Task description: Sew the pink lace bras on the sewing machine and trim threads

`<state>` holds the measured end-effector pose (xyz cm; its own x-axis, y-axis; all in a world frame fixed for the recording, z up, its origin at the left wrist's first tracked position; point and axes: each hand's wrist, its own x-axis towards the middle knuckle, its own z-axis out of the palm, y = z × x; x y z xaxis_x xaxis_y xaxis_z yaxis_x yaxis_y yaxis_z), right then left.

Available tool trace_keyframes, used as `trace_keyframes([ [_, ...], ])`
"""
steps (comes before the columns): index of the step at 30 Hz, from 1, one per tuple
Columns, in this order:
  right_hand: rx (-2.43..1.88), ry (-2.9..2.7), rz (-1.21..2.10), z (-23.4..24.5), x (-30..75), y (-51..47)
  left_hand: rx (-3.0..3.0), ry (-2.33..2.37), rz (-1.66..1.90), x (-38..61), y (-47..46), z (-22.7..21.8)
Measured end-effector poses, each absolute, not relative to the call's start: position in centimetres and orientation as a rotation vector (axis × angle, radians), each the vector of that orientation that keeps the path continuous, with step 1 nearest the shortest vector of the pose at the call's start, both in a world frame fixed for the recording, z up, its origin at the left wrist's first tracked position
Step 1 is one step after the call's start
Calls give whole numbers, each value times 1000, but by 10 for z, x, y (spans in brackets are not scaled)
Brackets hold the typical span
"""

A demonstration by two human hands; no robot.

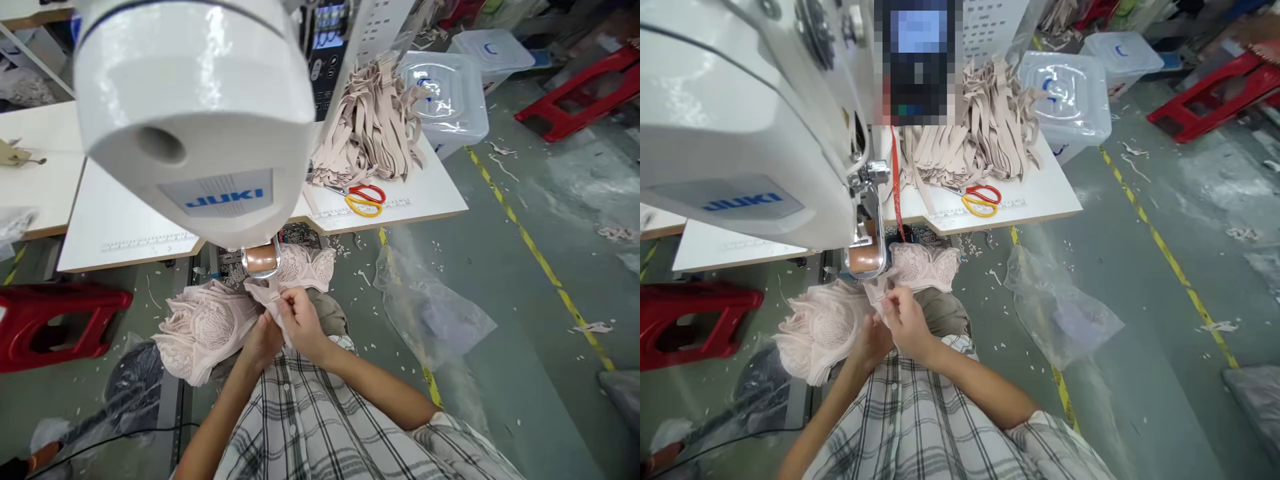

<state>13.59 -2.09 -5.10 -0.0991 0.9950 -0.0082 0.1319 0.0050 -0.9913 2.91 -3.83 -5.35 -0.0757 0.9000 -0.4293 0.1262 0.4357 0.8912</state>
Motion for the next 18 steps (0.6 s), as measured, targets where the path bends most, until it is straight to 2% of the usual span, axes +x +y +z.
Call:
trace_keyframes([
  [5,-1250,-1342,1109,-65,116,-28,369,1303,1222,41,-44,-40],
  [8,-1234,-1306,1238,-61,123,-23,448,1414,1241,32,-40,-30],
  [11,-1206,-1522,1131,-46,149,-10,828,1557,1046,12,-31,-16],
  [14,-1098,-1860,967,-26,176,7,1103,1438,673,-6,-23,0],
  [18,-860,-2244,1244,-8,192,21,1224,1318,419,-13,-15,16],
])
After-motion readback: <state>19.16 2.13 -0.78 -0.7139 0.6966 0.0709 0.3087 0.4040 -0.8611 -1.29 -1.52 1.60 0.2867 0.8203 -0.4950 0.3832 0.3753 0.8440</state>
